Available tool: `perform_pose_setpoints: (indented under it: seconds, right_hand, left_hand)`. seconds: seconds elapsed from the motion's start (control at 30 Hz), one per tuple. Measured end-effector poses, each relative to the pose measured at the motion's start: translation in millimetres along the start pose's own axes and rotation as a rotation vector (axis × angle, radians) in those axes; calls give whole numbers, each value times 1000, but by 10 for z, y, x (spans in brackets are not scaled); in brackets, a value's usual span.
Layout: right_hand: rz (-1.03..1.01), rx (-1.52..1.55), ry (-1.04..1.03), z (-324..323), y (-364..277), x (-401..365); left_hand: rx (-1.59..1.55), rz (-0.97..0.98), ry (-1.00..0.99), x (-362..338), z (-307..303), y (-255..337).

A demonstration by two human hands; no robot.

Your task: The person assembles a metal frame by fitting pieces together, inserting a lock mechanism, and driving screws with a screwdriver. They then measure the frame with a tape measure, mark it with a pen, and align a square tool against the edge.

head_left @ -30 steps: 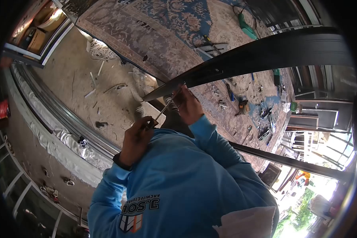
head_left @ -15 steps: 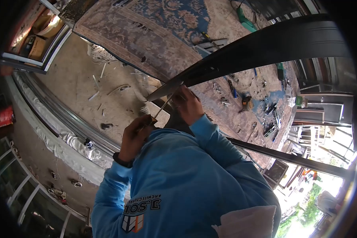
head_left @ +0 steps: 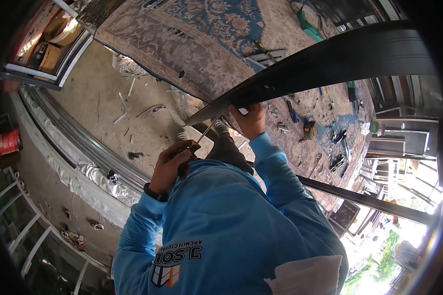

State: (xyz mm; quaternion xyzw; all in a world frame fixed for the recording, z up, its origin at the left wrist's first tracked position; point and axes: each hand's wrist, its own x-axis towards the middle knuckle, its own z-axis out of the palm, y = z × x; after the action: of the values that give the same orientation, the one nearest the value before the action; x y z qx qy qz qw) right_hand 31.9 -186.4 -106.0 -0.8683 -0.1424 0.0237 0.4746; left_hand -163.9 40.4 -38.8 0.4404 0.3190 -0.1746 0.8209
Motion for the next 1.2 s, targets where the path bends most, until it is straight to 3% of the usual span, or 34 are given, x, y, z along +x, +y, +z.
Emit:
perform_pose_setpoints:
  seconds: [0.23, 0.43, 0.57, 0.67, 0.8, 1.03, 1.1, 1.13, 1.2]
  right_hand:
    - [18, -16, 22, 5, -70, 10]
    - [67, 39, 75, 88, -6, -33]
    - [64, 97, 65, 55, -46, -34]
    - [78, 72, 26, -14, -109, -2]
    - [112, 83, 3, -21, -105, 6]
    - [134, 38, 119, 52, 10, -13]
    - [80, 123, 159, 18, -65, -40]
    - [88, 147, 163, 12, -90, -51]
    - [102, 203, 159, 16, -118, -64]
  left_hand:
    - [-65, -101, -6, 25, -19, 33]
    - [-311, -289, -57, 134, -140, -93]
    - [590, 727, 83, 239, -79, -301]
    - [295, 185, -16, 174, -121, -170]
    - [-189, -245, -133, 227, -167, -70]
    - [260, 52, -28, 301, -150, -185]
    - [145, 131, -333, 318, -284, -249]
    - [-446, -278, -523, 342, -337, -153]
    - [-328, -164, -267, 369, -293, -237]
